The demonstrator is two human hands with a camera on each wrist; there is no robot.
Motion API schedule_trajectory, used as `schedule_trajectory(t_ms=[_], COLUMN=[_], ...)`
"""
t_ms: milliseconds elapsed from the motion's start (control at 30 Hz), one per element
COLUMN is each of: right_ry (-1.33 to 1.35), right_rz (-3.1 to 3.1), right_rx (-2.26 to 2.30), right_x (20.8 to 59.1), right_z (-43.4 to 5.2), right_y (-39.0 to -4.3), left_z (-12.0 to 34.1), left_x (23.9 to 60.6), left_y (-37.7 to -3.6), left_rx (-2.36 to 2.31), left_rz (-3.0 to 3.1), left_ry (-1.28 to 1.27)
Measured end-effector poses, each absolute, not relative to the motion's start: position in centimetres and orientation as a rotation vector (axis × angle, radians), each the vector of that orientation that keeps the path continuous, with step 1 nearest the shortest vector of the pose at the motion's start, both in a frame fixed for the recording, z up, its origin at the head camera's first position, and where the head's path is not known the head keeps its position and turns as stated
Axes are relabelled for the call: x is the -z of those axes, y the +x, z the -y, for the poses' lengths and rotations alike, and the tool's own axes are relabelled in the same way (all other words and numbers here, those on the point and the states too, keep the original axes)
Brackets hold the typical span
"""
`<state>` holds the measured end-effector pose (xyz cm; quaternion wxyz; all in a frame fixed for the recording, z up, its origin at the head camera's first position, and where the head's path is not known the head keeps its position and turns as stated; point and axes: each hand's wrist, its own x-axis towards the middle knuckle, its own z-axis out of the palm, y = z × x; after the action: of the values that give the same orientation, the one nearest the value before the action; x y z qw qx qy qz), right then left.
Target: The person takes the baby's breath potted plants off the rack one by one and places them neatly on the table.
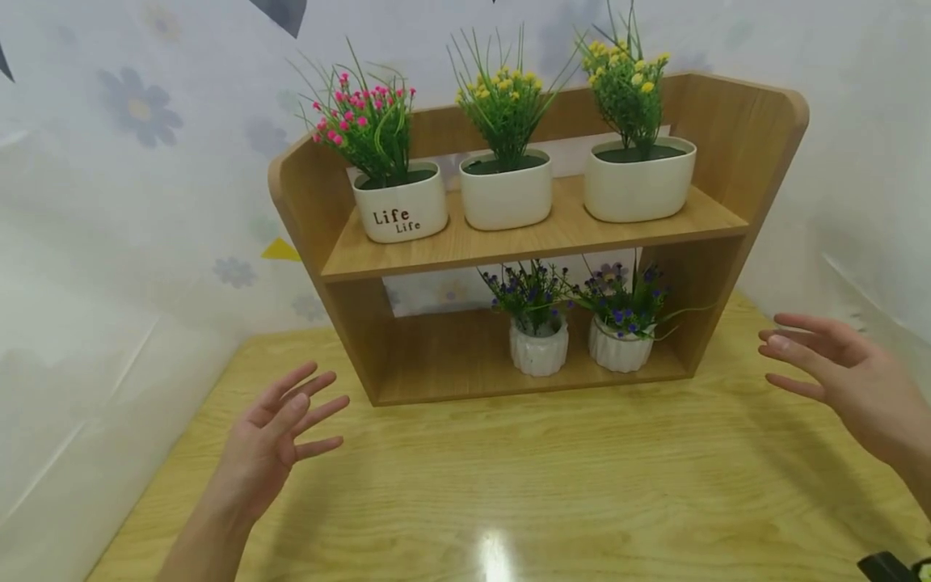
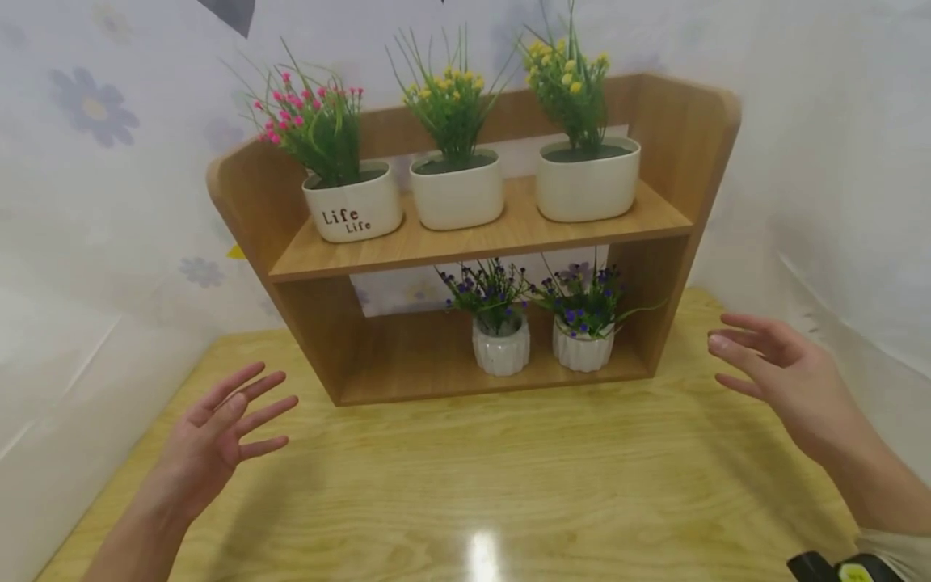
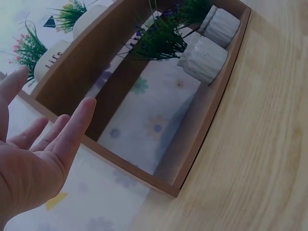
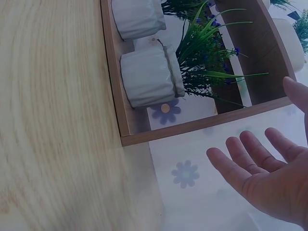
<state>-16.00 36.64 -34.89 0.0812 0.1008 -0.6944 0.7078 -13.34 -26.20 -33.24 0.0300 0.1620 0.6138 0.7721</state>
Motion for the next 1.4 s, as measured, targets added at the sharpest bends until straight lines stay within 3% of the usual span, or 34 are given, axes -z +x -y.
schedule_trajectory(t_ms=[633,1133,1400], right_ry=[0.318,0.382,0.250], right_rz=[1.888,1.785,1.858], right_rx=[-2.332,-2.387,-2.329], right_x=[33.0,32.9,32.2], right_z=[-34.3,-34.6,-34.7], right_y=[-18.8,-20.3,-21.1], left_z=[25.5,22.3,20.9], left_x=[30.8,27.7,26.1], left_y=[-14.5,-16.2,-17.4], left_rx=[-2.469,-2.513,-2.502], left_rz=[-1.858,-1.832,-1.849], left_ry=[0.587,0.624,0.640])
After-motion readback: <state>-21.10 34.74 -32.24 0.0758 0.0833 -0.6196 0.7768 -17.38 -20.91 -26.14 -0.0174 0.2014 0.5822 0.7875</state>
